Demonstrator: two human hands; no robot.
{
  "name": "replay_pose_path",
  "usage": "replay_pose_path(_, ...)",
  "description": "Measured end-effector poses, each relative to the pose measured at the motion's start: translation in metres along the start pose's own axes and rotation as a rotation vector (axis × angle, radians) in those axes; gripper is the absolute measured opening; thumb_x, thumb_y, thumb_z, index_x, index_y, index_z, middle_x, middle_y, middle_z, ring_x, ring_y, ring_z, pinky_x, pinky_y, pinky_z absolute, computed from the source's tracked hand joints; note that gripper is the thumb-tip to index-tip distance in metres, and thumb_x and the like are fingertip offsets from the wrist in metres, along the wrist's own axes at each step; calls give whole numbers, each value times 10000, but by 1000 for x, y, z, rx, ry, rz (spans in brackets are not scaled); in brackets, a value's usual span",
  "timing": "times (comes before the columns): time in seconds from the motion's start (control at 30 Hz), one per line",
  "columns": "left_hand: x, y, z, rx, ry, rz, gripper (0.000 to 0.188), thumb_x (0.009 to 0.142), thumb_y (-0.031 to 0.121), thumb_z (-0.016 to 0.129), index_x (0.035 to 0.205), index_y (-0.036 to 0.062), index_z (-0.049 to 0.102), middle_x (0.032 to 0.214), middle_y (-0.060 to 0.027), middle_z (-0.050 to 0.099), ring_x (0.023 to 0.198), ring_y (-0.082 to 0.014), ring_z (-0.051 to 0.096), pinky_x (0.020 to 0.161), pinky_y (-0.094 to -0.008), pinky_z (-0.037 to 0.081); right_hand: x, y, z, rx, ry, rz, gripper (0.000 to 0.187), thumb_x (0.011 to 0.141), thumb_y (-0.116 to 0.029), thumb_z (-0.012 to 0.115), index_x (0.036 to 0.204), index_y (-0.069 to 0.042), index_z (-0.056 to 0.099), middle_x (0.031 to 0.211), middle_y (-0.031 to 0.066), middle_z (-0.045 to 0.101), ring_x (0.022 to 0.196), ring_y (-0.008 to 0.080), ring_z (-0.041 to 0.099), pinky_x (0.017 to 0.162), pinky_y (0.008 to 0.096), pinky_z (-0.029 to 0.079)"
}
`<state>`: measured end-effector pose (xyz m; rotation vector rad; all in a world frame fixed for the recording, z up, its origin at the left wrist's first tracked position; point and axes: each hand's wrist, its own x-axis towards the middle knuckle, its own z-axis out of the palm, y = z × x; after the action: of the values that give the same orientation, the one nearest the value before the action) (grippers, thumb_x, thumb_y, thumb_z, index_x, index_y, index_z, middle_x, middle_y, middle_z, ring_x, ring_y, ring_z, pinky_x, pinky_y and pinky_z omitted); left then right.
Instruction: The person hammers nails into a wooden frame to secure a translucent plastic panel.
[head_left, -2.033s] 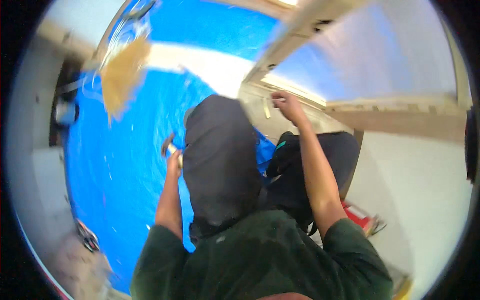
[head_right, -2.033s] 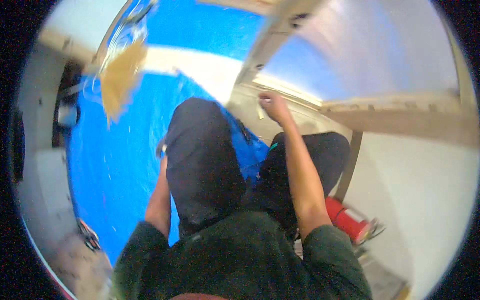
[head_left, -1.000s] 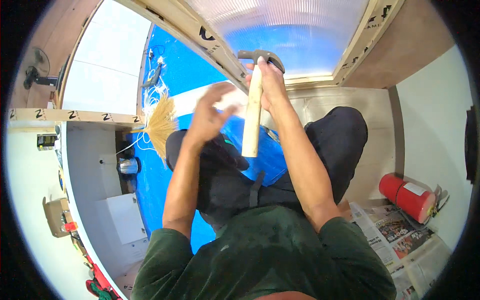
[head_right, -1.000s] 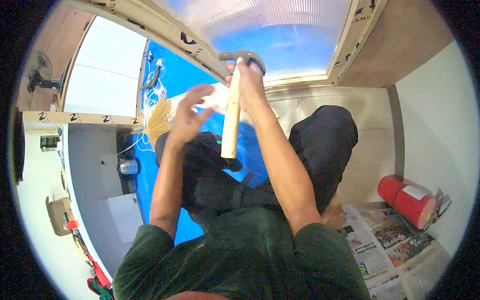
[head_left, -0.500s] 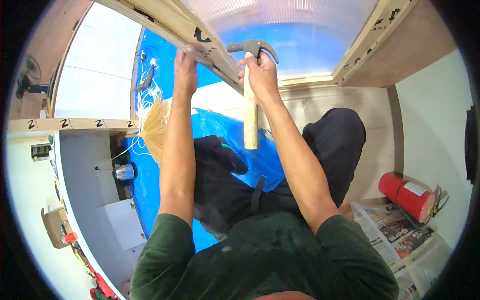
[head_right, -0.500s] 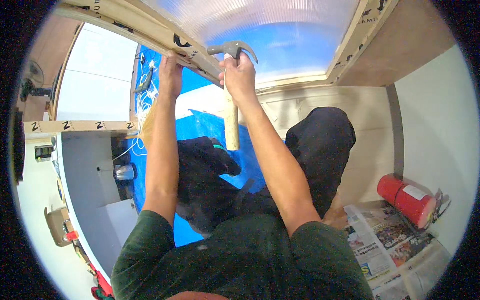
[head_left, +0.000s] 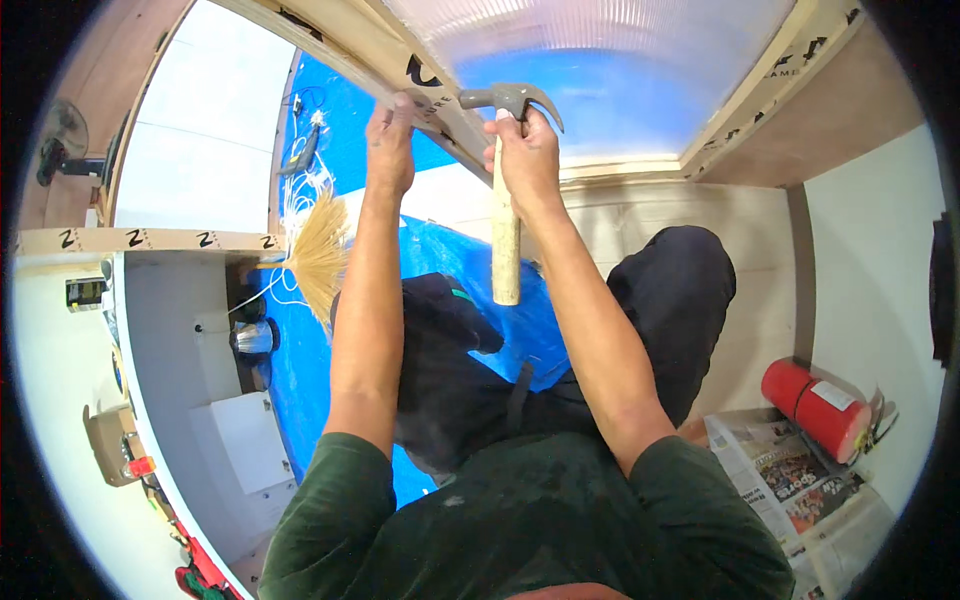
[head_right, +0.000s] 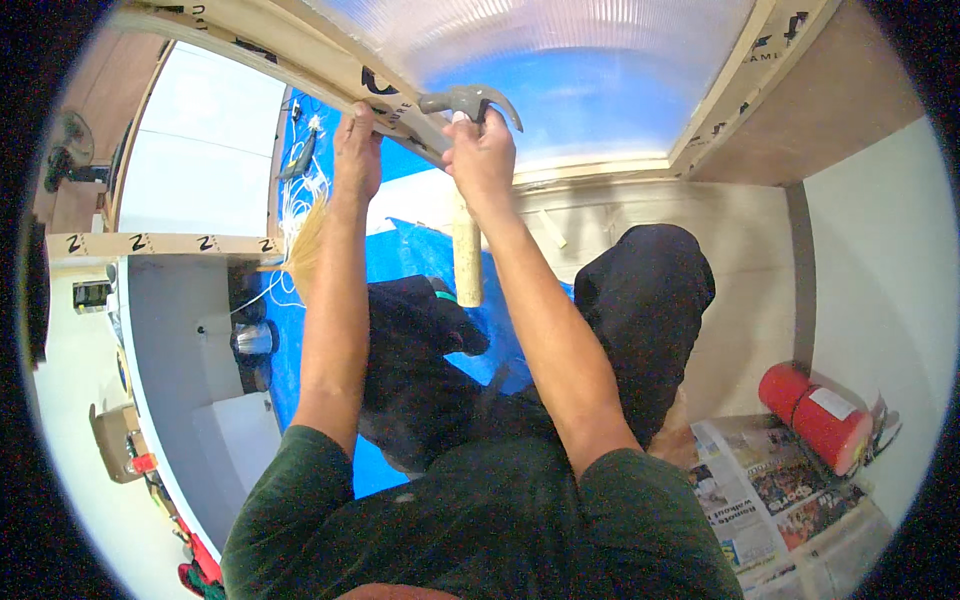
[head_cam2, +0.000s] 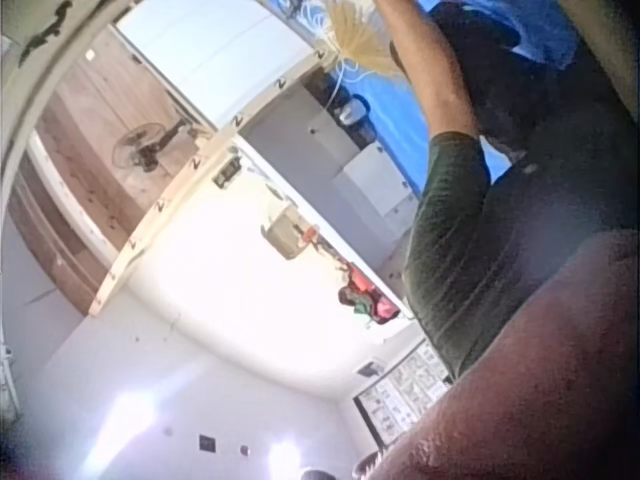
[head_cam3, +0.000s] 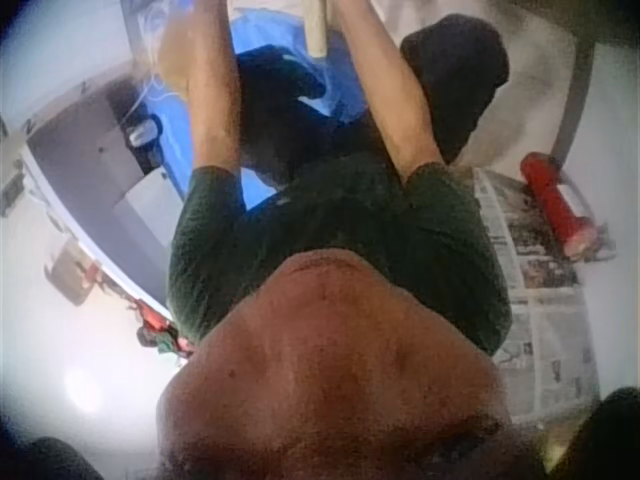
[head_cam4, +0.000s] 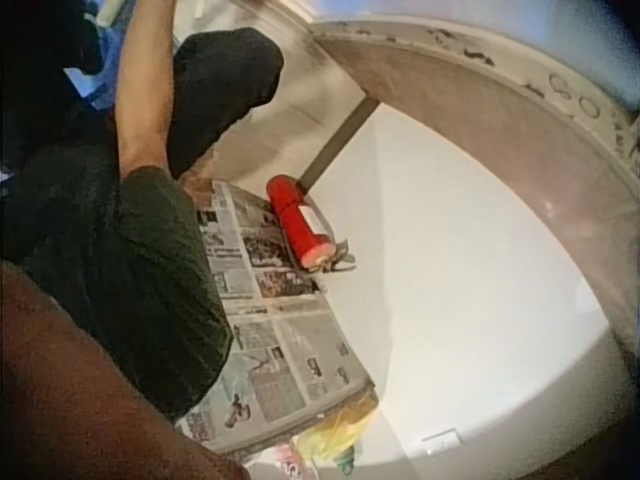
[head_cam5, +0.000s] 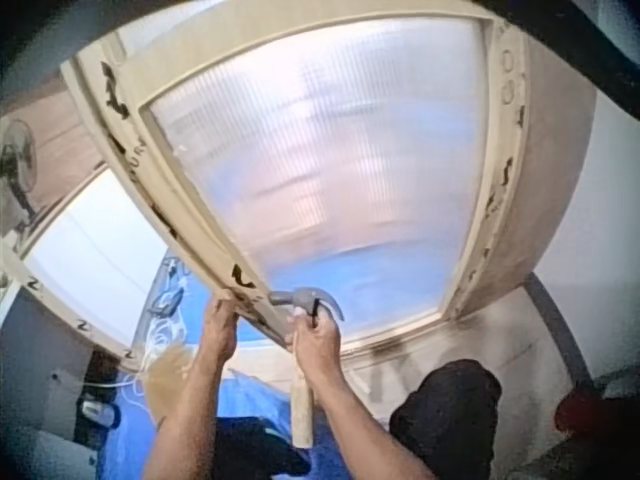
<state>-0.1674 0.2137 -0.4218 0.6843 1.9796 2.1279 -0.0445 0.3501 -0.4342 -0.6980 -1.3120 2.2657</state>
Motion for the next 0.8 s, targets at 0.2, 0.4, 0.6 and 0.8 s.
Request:
replay_pose_path(0.2, 1, -1, -4, 122, -23, 17, 549, 1063, 476, 527, 1359, 15, 565, 1317, -90, 626, 1228, -209, 568, 1101, -400, 417, 4, -14, -16, -173, -91, 102, 260, 1041, -242, 562, 1175, -30, 630, 976, 78, 691, 680, 132, 621, 574, 302, 545)
replay_pose_path(0.4, 2, -5, -7, 139, -19, 19, 547, 1046, 495, 556, 1310, 20, 614, 1258, -87, 657, 1183, -195, 576, 1079, -379, 418, 4, -21, -13, -157, -72, 117, 280, 1039, -259, 565, 1147, -12, 643, 976, 90, 692, 680, 140, 627, 595, 313, 551)
replay_pose_path(0.6, 1, -4, -6, 83, 20, 1, 542, 1030, 488, 601, 1266, 2, 638, 1205, -95, 674, 1154, -202, 573, 1071, -381, 402, 0, -25, -6, -177, -44, 151, 294, 1037, -264, 569, 1142, 0, 643, 975, 95, 690, 679, 144, 629, 598, 318, 548)
replay_pose_path(0.8, 2, -4, -5, 101, 40, -4, 535, 1025, 494, 607, 1228, 1, 653, 1159, -91, 681, 1109, -199, 582, 1031, -380, 422, -1, -24, -5, -167, -24, 137, 286, 1036, -259, 568, 1143, -4, 644, 979, 85, 685, 686, 147, 623, 597, 319, 546)
